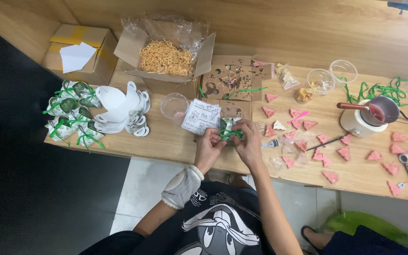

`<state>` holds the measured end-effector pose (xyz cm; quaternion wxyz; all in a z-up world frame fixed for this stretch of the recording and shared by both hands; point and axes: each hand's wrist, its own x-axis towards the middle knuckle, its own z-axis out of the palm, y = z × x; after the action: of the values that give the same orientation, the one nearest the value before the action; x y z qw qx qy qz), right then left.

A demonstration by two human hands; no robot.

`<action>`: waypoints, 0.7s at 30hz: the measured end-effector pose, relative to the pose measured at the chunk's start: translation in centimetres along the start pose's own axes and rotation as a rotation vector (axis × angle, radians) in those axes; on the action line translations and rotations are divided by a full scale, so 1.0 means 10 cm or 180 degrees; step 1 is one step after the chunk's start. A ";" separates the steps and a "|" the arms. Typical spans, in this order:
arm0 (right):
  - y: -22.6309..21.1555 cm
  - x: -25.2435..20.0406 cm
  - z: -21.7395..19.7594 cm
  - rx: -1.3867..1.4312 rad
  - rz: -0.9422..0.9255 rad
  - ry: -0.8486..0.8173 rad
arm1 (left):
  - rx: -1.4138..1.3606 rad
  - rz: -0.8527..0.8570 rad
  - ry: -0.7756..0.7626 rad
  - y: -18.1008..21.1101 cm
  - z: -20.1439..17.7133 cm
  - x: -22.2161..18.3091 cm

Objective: Packing small triangle-shaped wax melts and decorative candles into small bags and containers, securing with green ties.

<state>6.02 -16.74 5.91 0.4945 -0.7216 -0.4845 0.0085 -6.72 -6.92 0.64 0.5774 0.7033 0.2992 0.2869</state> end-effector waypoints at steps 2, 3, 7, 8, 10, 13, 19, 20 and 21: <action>-0.01 0.00 0.02 0.0008 0.0086 -0.0016 | -0.0009 -0.0089 0.0173 -0.09 0.04 -0.02; -0.01 -0.02 0.02 -0.0001 0.0097 -0.0017 | -0.0016 -0.0098 0.0163 -0.10 0.06 -0.03; 0.01 -0.02 0.05 -0.0013 0.0149 0.0037 | -0.0089 -0.0187 0.0051 -0.11 0.07 -0.05; 0.03 -0.03 0.06 0.0009 0.0170 0.0047 | 0.0173 -0.0277 0.0004 -0.12 0.08 -0.07; 0.00 -0.02 0.05 0.0076 0.0222 0.0023 | -0.0139 -0.0383 -0.0046 -0.28 0.09 -0.06; 0.09 -0.05 0.02 0.0535 0.0524 0.0049 | -0.0068 -0.0485 -0.0011 0.02 0.01 -0.08; 0.81 -0.28 -0.11 0.2166 0.1497 0.0646 | 0.0848 0.0114 0.0257 -0.02 0.00 -0.02; 0.91 -0.30 -0.12 0.2445 0.1716 0.0844 | 0.0841 -0.0024 0.0238 -0.13 0.02 0.01; 0.88 -0.30 -0.14 0.2507 0.1698 0.0744 | 0.0878 -0.0048 0.0345 -0.16 0.02 0.03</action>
<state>11.23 -20.16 -1.15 0.7615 -0.5748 -0.1839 0.2364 -6.52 -6.62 -0.95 0.4605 0.7572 0.3717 0.2763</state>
